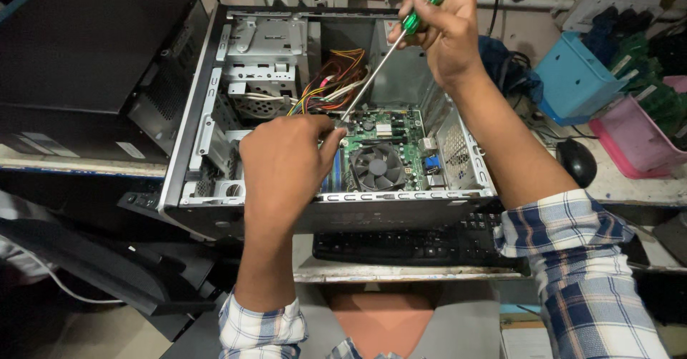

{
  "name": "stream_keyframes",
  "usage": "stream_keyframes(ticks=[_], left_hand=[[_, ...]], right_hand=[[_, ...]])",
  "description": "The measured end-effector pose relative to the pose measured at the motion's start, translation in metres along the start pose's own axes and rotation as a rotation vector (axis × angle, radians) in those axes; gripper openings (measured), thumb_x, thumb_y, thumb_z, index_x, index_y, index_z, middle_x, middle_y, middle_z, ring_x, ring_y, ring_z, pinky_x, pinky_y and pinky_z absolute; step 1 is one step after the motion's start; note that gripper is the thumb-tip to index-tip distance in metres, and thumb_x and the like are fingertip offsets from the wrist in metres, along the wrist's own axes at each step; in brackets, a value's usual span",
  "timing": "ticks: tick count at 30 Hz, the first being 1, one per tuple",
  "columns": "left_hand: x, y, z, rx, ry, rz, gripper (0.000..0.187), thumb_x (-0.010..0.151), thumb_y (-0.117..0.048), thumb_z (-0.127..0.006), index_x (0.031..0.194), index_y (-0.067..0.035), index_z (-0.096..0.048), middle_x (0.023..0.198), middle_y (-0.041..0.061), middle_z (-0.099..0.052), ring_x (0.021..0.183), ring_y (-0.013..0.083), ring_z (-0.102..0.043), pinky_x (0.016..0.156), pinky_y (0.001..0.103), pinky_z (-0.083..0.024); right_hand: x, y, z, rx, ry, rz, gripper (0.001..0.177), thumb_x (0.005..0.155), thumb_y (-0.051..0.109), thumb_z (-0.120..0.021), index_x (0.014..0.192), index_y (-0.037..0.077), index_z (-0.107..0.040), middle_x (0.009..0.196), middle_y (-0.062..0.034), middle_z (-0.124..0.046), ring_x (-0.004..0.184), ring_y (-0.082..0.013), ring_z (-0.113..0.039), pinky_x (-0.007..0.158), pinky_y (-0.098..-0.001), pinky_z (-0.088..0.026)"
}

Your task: The person uses a screwdriver to remove screws from the side of a computer case. They then disconnect several internal cables from the motherboard and hard drive, and finally remove the hard drive from its bay.

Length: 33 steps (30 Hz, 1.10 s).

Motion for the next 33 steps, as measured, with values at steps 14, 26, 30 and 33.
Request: stream_keyframes(ticks=[14,26,30,33], left_hand=[[-0.002,0.003,-0.001,0.041,0.001,-0.007,0.036,0.079,-0.042,-0.079,0.084,-0.007,-0.073,0.077,0.012,-0.072,0.069,0.0343,-0.071,0.056,0.046,-0.052],[-0.021,-0.002,0.011,0.108,-0.406,-0.129,0.024,0.096,-0.031,-0.08,0.082,-0.014,-0.07,0.068,0.002,-0.063,0.063,0.0227,-0.063,0.055,0.04,-0.043],[-0.024,-0.001,0.011,-0.024,-0.415,-0.095,0.017,0.098,-0.024,-0.078,0.088,-0.012,-0.072,0.073,0.003,-0.064,0.066,0.0243,-0.064,0.058,0.039,-0.045],[-0.024,0.002,0.008,-0.062,-0.385,-0.037,0.019,0.099,-0.022,-0.078,0.085,-0.011,-0.07,0.072,0.006,-0.065,0.064,0.0273,-0.063,0.056,0.04,-0.045]], right_hand=[[0.002,-0.007,0.002,-0.18,-0.082,0.042,0.066,0.117,0.018,-0.073,0.159,0.01,-0.024,0.102,-0.0191,-0.071,0.076,-0.0254,-0.075,0.063,-0.0346,-0.065],[0.004,-0.026,0.008,-0.548,-0.083,0.207,0.047,0.113,-0.006,-0.072,0.143,0.003,-0.036,0.104,-0.0138,-0.069,0.084,-0.0215,-0.075,0.069,-0.0313,-0.064],[0.002,-0.026,0.004,-0.572,-0.084,0.159,0.038,0.113,-0.002,-0.074,0.132,0.001,-0.041,0.106,-0.012,-0.07,0.083,-0.0194,-0.077,0.068,-0.031,-0.065],[0.0,-0.025,-0.001,-0.646,-0.038,0.2,0.033,0.116,-0.001,-0.075,0.125,-0.001,-0.043,0.104,-0.0129,-0.071,0.083,-0.02,-0.078,0.066,-0.0293,-0.066]])
Point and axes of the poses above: each hand's wrist, its own x-axis towards the middle knuckle, its own z-axis out of the back of the hand, y = z × x, the point moved 1 cm from there along x, towards the middle knuckle
